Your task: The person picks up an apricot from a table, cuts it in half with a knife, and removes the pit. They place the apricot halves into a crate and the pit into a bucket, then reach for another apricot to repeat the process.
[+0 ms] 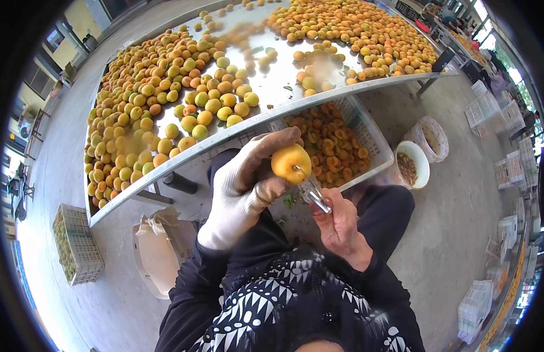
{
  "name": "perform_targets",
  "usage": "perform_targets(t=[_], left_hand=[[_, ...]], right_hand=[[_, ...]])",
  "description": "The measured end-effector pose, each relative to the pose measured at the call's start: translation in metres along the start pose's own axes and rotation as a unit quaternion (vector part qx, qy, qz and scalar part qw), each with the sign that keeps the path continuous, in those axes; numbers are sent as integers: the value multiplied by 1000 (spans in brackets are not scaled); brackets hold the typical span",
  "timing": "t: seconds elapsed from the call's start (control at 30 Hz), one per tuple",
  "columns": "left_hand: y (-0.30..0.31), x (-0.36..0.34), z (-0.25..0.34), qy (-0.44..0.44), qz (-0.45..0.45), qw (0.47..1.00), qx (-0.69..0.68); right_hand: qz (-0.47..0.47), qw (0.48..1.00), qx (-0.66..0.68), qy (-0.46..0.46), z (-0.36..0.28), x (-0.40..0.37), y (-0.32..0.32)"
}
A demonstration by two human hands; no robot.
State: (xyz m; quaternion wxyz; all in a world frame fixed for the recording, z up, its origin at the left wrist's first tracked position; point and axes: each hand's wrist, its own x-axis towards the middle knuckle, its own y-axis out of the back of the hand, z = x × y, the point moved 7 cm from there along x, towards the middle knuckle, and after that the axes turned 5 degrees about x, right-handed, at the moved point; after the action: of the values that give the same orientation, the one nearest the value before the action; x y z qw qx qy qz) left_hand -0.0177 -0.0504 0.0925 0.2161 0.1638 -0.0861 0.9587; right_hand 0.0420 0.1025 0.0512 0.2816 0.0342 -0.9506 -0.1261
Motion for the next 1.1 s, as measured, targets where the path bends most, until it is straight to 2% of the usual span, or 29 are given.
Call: perform_targets(t=[0.27, 0.33, 0.37, 0.43, 0.47, 0.53, 0.6, 0.67, 0.73, 0.8, 0.87, 0.97, 1.0, 1.1], left_hand=[[-5, 3, 2, -29, 20, 993, 111], [-1, -4, -4, -42, 43, 987, 149], [0, -7, -9, -52, 45, 985, 158], [-7, -6, -15, 4, 88, 991, 99], [-10, -6, -22, 23, 101, 993, 62], [-31, 15, -21, 6, 74, 995, 65], [-15, -6, -42, -37, 87, 992, 81], [-19, -4, -44, -45, 79, 991, 100], [-19, -4, -46, 15, 107, 991, 75], [-25, -1, -46, 19, 98, 994, 37], [-27, 0, -54, 52, 112, 992, 8], [-31, 4, -60, 53, 84, 995, -23], [-13, 2, -78, 167, 90, 981, 50], [-13, 7, -92, 163, 70, 984, -34]], right_hand=[[-4, 999, -11, 31, 11, -1, -1], [-10, 1000, -21, -1, 18, -3, -4], [-21, 997, -72, -22, 20, -6, -8], [-2, 999, -52, 3, 21, -4, -7], [-7, 998, -52, -18, 29, -6, -9], [-16, 998, -35, -43, 35, -7, -8], [-5, 997, -48, -62, 37, -10, -6], [-51, 994, 2, -101, 45, -13, -14], [-43, 994, 3, -98, 46, -12, -14], [-29, 997, -2, -70, 48, -14, -12], [-25, 996, -27, -81, 52, -17, -12], [-27, 994, -64, -86, 52, -17, -10], [-24, 994, -56, -89, 55, -16, -10], [-15, 994, -47, -95, 57, -17, -11]])
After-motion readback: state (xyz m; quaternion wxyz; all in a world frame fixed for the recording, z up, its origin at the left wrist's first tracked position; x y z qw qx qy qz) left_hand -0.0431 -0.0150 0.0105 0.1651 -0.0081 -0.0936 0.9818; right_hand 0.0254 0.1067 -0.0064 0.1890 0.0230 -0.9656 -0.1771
